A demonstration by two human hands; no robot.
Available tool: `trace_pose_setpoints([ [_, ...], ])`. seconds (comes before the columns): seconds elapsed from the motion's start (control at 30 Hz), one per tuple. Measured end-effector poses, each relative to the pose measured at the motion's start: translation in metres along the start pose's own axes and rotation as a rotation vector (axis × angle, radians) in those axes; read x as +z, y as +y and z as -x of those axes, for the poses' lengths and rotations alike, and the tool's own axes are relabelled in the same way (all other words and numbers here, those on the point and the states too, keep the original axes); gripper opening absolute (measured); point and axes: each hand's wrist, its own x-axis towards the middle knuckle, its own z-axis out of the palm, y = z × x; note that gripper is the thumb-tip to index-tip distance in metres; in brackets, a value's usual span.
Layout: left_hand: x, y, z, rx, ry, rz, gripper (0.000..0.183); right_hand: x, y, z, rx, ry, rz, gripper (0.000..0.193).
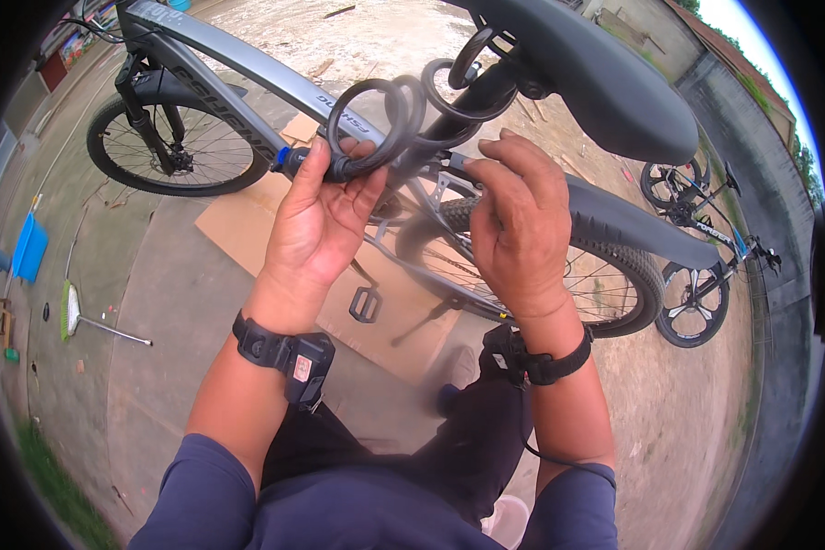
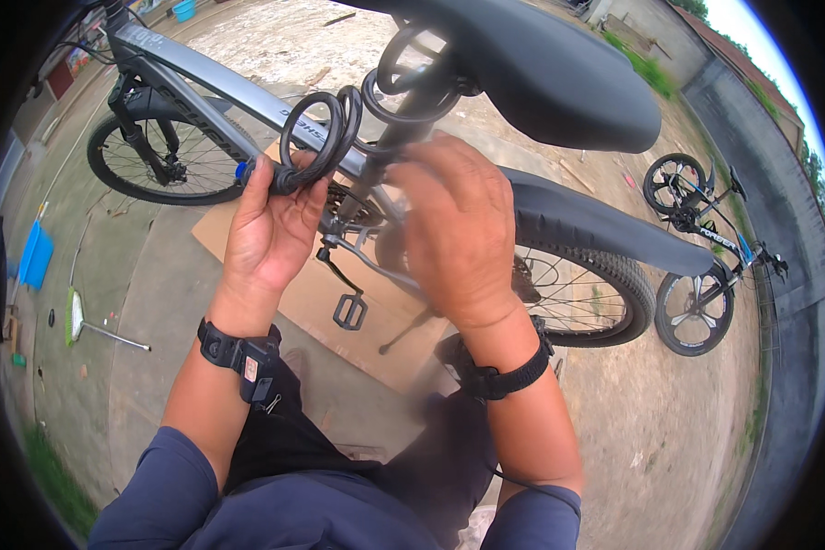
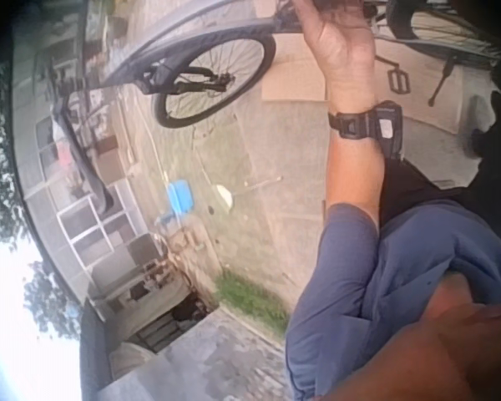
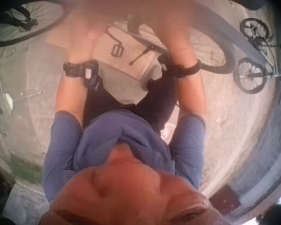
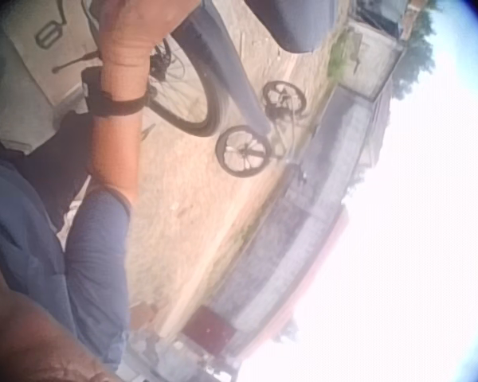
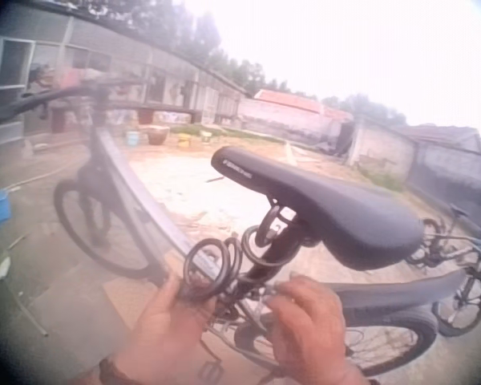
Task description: The person uses a screwdriver to tighten a plastic mount, then wraps a coiled cable lock around the seat post of a bicycle and secures it.
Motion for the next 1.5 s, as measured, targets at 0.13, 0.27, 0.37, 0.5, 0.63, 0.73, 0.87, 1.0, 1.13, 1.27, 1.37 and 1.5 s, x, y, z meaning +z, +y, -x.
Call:
trace_pose_setpoints([
  [0.13, 0.000, 0.013, -0.054, 0.033, 0.091, 0.043, 0.032, 0.014, 0.028, 0.008, 0.707, 0.073, -0.397, 0.028],
  [0.27, 0.012, 0.015, -0.098, 0.068, 0.106, -0.021, 0.026, 0.030, 0.068, -0.005, 0.841, 0.036, -0.620, 0.029],
  [0.37, 0.036, 0.007, -0.109, 0.094, 0.112, -0.111, 0.022, 0.041, 0.076, -0.023, 0.894, -0.040, -0.770, 0.030],
  [0.5, 0.060, -0.015, -0.123, 0.002, -0.002, -0.415, 0.023, 0.063, 0.108, -0.033, 0.914, -0.085, -0.915, 0.032],
  [0.63, 0.068, 0.002, -0.144, -0.138, -0.046, -0.946, 0.030, 0.062, 0.120, -0.041, 0.527, -0.138, -0.763, 0.038],
  [0.73, 0.070, -0.006, -0.155, -0.129, -0.062, -0.936, 0.034, 0.062, 0.138, -0.045, 0.457, -0.284, -0.622, 0.048],
  [0.87, 0.072, -0.016, -0.170, -0.136, -0.324, -0.954, 0.047, 0.075, 0.149, -0.043, 0.571, -0.307, -1.108, 0.050],
  [1.0, 0.079, -0.023, -0.173, -0.142, -0.241, -1.147, 0.055, 0.090, 0.163, -0.031, 0.808, -0.312, -0.925, 0.043],
  [1.13, 0.070, -0.013, -0.174, -0.155, -0.198, -1.238, 0.052, 0.042, 0.116, -0.058, 1.064, -0.410, -0.329, 0.038],
  [1.27, 0.058, -0.011, -0.152, -0.094, -0.157, -1.193, 0.052, 0.020, 0.141, -0.040, 1.050, -0.355, -0.597, 0.043],
  [1.37, 0.048, -0.006, -0.117, 0.000, -0.085, -1.143, 0.047, -0.009, 0.109, -0.038, 1.140, -0.367, -0.535, 0.048],
  [1.5, 0.047, -0.014, -0.074, 0.108, -0.036, -1.133, 0.041, -0.045, 0.084, -0.019, 1.055, -0.364, -0.479, 0.051],
])
